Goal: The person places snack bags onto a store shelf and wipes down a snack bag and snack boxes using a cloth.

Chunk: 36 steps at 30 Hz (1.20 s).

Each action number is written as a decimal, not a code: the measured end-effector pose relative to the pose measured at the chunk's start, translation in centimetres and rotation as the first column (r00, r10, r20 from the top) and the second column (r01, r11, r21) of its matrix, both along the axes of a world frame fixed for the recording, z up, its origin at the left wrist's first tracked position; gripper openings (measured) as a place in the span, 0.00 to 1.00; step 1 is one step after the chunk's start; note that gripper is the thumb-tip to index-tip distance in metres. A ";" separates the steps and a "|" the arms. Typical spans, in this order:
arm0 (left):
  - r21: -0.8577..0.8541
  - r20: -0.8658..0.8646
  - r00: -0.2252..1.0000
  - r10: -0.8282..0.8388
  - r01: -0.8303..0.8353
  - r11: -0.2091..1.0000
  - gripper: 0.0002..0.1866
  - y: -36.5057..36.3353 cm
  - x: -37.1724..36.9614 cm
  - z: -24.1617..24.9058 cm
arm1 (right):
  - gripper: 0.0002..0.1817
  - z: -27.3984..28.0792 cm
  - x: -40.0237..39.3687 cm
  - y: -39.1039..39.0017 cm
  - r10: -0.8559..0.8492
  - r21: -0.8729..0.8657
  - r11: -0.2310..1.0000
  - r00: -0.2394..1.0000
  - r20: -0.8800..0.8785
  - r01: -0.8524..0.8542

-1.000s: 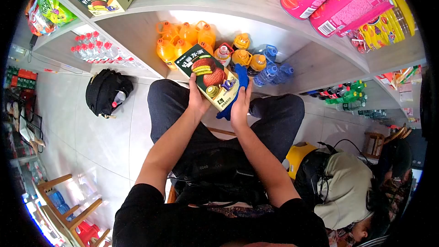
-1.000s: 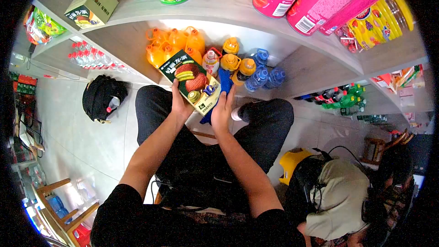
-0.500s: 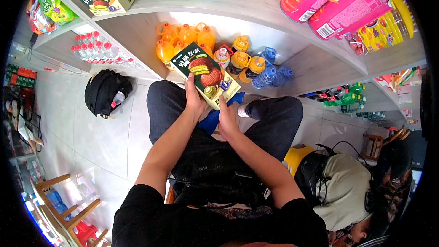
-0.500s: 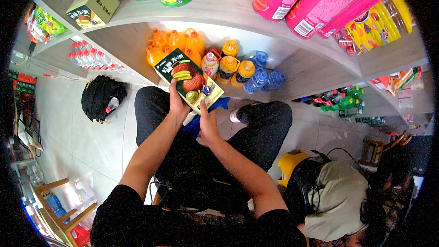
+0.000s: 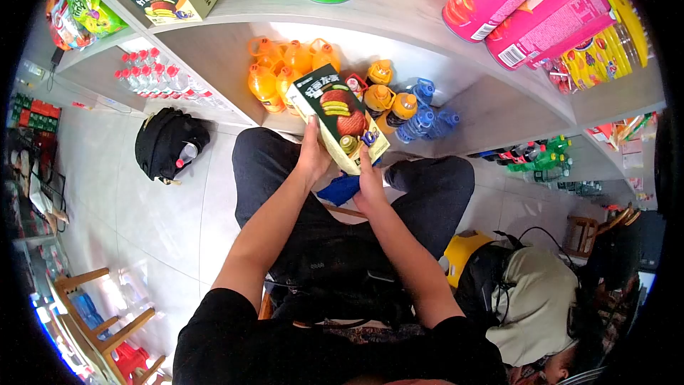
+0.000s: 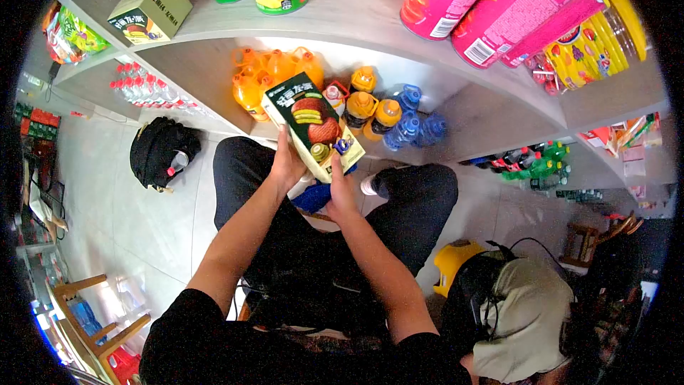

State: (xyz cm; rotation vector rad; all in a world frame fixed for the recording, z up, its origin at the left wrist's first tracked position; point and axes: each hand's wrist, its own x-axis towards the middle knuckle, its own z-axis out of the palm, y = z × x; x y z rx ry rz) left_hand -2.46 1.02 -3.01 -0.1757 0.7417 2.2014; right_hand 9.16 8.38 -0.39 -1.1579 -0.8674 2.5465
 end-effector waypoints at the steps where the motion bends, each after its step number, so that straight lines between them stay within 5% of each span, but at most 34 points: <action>1: 0.010 0.053 0.998 -0.021 0.020 1.000 0.41 -0.2 0.1 0.9 | 0.24 0.7 0.2 0.1 0.005 -0.058 0.998 1.000 -0.022 -0.006; 5: 0.115 0.078 0.997 -0.013 0.004 0.993 0.42 -0.4 -0.3 2.3 | 0.29 2.6 1.0 0.7 0.179 -0.183 0.965 0.981 -0.077 -0.190; 7: -0.073 0.166 0.986 0.014 -0.002 0.997 0.35 -0.6 -0.3 1.2 | 0.30 2.7 1.3 1.1 0.267 -0.275 0.920 0.960 -0.082 -0.279; 11: 0.179 0.088 0.995 -0.040 0.024 0.984 0.32 -0.4 -0.6 1.8 | 0.31 2.8 2.0 1.3 0.414 -0.323 0.844 0.903 -0.116 -0.428; 13: 0.090 -0.064 0.986 -0.157 0.162 0.983 0.37 -0.8 -1.2 1.5 | 0.32 2.9 2.4 1.9 0.481 -0.350 0.800 0.870 -0.111 -0.487; 17: 0.027 -0.025 0.989 -0.143 0.144 0.989 0.34 -1.0 -1.7 -1.4 | 0.32 3.0 2.9 2.4 0.550 -0.272 0.787 0.830 -0.094 -0.553; 20: -0.107 -0.074 0.986 -0.150 0.141 0.984 0.42 -0.9 -1.3 -1.1 | 0.32 4.6 3.3 2.8 0.620 -0.147 0.783 0.775 0.122 -0.604; 25: -0.199 -0.119 0.992 -0.045 0.021 0.980 0.48 -0.7 -1.9 -1.7 | 0.31 5.9 3.9 3.8 0.489 0.034 0.866 0.859 0.152 -0.499; 28: -0.094 -0.021 0.999 -0.046 0.044 0.995 0.47 -0.9 -1.5 1.0 | 0.29 6.2 4.1 3.6 0.287 0.199 0.923 0.933 0.216 -0.330; 31: -0.042 0.070 0.995 -0.077 0.080 0.996 0.44 -0.8 -1.5 1.7 | 0.28 5.1 4.3 3.1 0.065 0.774 0.583 0.963 0.262 -0.249; 33: -0.015 0.086 0.990 -0.110 0.111 0.994 0.40 -1.0 -1.5 1.6 | 0.24 6.6 4.3 2.4 0.111 0.829 0.452 0.943 0.314 -0.329; 36: -0.042 0.062 0.979 -0.195 0.198 0.979 0.38 -0.6 -0.7 2.2 | 0.28 5.8 3.4 1.7 0.255 0.935 -0.212 0.908 0.333 -0.283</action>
